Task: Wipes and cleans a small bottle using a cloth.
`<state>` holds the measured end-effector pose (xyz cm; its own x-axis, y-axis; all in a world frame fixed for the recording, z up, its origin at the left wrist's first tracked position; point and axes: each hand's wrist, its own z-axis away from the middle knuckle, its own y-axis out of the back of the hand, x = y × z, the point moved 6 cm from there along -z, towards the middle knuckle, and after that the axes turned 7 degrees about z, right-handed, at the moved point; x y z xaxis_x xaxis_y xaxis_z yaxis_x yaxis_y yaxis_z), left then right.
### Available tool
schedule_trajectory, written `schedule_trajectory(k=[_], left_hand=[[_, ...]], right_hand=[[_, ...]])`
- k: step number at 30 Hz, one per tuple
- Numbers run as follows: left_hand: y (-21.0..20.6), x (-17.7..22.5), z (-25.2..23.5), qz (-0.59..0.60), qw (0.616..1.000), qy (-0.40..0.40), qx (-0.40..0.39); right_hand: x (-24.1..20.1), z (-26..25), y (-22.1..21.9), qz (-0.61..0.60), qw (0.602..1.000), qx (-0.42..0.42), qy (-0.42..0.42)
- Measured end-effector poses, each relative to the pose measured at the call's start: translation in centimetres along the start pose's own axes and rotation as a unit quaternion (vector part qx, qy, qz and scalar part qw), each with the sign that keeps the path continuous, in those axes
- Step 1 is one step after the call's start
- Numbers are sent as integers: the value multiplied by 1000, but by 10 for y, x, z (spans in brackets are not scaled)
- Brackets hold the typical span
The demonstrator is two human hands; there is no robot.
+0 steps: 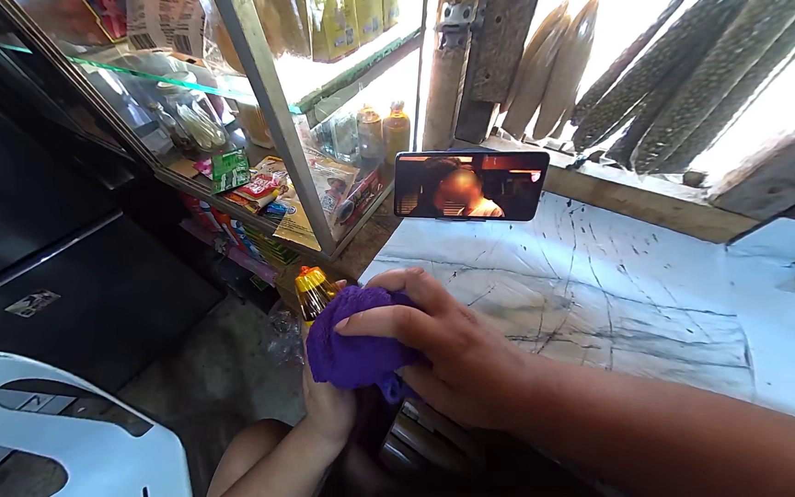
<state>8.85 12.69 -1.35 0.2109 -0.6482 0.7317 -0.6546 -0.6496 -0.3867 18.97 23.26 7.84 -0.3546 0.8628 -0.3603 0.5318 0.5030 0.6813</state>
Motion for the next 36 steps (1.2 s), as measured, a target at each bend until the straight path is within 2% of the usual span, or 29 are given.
schedule_trajectory(k=[2,4,10,14,18,25,28,32,36], left_hand=[[-5,0,3,-9,999,-25,-36],[-8,-2,5,9,998,-16,-55],[-8,-3,4,-10,998,-23,-53],[-5,-3,2,-14,999,-18,-41],[-2,-5,-2,60,998,21,-24],[3,1,-14,101,993,56,32],[3,7,-22,91,993,65,44],[10,9,-27,40,998,34,31],[9,9,-27,62,996,43,44]], right_hand=[[2,-1,3,-13,1000,17,-9],[3,-1,5,-17,999,30,-17],[4,-1,6,-22,999,34,-19],[4,-2,6,-24,999,32,-20],[5,-2,4,-20,999,24,-25],[1,-1,-2,-16,1000,-14,-7],[-2,1,-4,-3,1000,-30,8],[-4,1,-5,0,999,-34,17],[-4,1,-5,-1,999,-35,17]])
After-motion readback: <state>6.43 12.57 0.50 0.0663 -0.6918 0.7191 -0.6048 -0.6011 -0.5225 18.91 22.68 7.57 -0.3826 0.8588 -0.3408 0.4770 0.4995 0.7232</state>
